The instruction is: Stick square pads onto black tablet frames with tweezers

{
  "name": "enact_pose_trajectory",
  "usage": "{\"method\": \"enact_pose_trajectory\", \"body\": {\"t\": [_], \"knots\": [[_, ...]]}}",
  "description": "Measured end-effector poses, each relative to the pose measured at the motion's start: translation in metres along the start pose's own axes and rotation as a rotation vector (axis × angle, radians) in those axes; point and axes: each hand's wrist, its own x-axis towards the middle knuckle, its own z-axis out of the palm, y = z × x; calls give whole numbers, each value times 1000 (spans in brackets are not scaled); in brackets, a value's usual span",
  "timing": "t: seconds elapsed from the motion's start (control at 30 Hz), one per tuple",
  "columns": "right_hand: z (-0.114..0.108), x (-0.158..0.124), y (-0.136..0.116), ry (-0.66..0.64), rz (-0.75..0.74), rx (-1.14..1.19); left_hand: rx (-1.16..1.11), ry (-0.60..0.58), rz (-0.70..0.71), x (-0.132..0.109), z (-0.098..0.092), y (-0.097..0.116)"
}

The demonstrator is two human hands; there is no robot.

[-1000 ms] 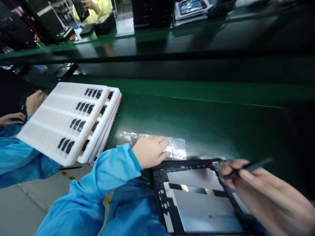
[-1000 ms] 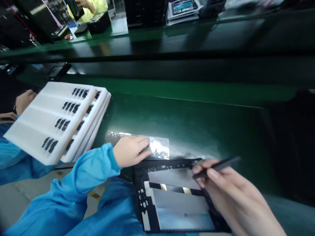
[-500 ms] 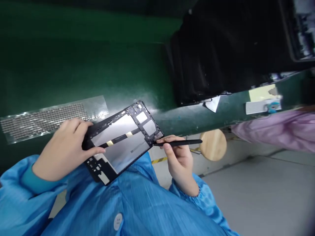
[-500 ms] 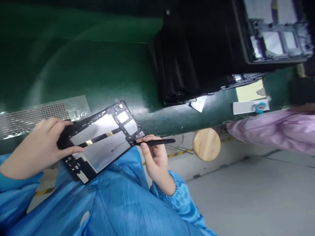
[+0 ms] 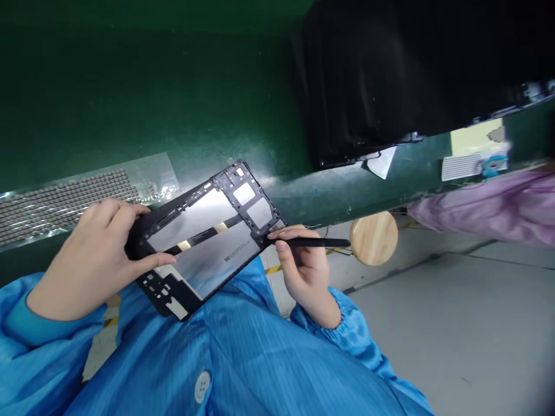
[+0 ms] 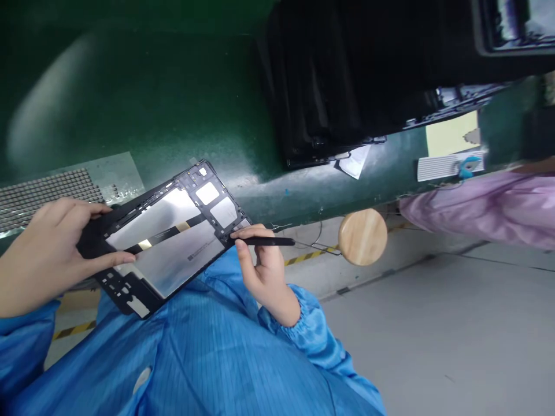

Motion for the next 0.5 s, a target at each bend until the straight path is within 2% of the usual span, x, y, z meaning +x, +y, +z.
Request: {"method": "enact_pose_trajectory", "body": {"t": [0.07, 0.13, 0.2, 0.23, 0.37, 0.4, 0.47, 0.5], "knots": [[-4, 1, -4, -3, -53, -79, -44, 2, -12, 1, 0, -2], [-11, 1, -9, 92, -90, -144, -109, 15, -32, 2, 1, -1], [-16, -7, -13, 138, -45, -164, -163, 36, -41, -2, 4, 7], [-16, -15, -14, 97, -8, -156, -181, 47, -35, -6, 6, 13], [4, -71, -6, -320, 165, -11, -261, 101, 4, -24, 20, 47], [9, -83, 0, -330, 222, 96, -289, 128, 15, -26, 23, 53], [16, -90, 12, -189, 382, 221, -352, 201, 49, -23, 26, 55], [18, -80, 16, -132, 445, 260, -389, 236, 67, -19, 24, 51]]}}
